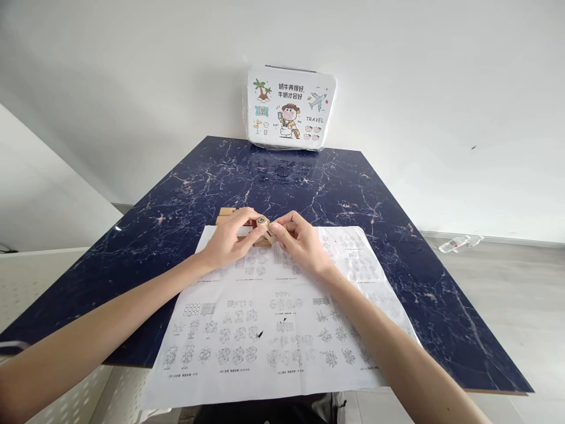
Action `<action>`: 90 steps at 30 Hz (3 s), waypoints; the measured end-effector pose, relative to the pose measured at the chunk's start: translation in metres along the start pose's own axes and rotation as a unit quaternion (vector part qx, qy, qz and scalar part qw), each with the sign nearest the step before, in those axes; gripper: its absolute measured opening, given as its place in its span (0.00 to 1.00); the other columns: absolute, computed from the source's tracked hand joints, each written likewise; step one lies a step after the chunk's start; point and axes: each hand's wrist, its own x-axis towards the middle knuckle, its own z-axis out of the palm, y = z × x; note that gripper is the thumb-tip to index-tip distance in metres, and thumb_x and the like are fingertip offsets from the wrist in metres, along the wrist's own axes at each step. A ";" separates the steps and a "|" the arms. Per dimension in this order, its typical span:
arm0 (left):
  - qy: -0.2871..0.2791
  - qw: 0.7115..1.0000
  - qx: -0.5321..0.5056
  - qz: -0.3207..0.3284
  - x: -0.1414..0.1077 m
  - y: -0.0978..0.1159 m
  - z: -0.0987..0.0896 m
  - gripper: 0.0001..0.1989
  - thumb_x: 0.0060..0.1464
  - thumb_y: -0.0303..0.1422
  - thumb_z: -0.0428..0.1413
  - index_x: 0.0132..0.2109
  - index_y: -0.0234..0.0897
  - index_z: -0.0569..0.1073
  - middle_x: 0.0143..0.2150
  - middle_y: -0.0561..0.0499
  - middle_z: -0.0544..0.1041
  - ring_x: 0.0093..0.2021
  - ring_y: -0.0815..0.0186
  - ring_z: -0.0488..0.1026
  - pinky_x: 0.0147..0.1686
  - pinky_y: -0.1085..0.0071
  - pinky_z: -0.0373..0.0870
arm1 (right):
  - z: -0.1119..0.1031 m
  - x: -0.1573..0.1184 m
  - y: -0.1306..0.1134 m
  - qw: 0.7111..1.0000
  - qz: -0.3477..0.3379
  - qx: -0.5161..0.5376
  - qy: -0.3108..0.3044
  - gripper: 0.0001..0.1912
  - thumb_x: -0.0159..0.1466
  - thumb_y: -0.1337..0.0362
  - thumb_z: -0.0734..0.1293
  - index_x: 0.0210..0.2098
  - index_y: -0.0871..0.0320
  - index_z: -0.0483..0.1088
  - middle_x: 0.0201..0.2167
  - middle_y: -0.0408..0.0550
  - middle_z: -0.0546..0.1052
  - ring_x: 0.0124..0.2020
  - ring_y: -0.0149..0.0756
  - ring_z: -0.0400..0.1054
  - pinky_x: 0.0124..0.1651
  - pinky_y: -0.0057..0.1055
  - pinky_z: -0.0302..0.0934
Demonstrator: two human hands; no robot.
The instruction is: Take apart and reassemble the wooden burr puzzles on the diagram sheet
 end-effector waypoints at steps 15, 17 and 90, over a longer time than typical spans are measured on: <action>0.002 1.000 0.004 -0.019 -0.002 0.000 0.000 0.11 0.71 0.41 0.56 0.43 0.39 0.72 0.36 0.51 0.77 0.37 0.64 0.74 0.38 0.67 0.72 | 0.001 -0.003 0.007 0.998 -0.018 -0.064 0.016 0.18 0.74 0.46 0.65 0.38 0.54 0.66 0.27 0.42 0.71 0.25 0.29 0.57 0.27 0.33 0.50; 0.003 1.000 0.000 -0.015 -0.003 -0.002 0.000 0.10 0.69 0.41 0.58 0.44 0.39 0.72 0.38 0.51 0.78 0.37 0.65 0.75 0.38 0.67 0.72 | 0.001 -0.003 0.007 0.998 -0.017 -0.066 0.017 0.18 0.74 0.46 0.65 0.39 0.53 0.66 0.28 0.43 0.73 0.25 0.30 0.59 0.27 0.33 0.51; -0.041 0.966 -0.180 -0.182 0.003 0.002 -0.006 0.19 0.73 0.48 0.49 0.43 0.39 0.74 0.35 0.49 0.77 0.33 0.64 0.76 0.31 0.68 0.74 | -0.012 0.008 0.009 0.997 0.026 0.060 -0.033 0.23 0.64 0.38 0.71 0.39 0.51 0.77 0.41 0.49 0.77 0.40 0.41 0.70 0.46 0.40 0.67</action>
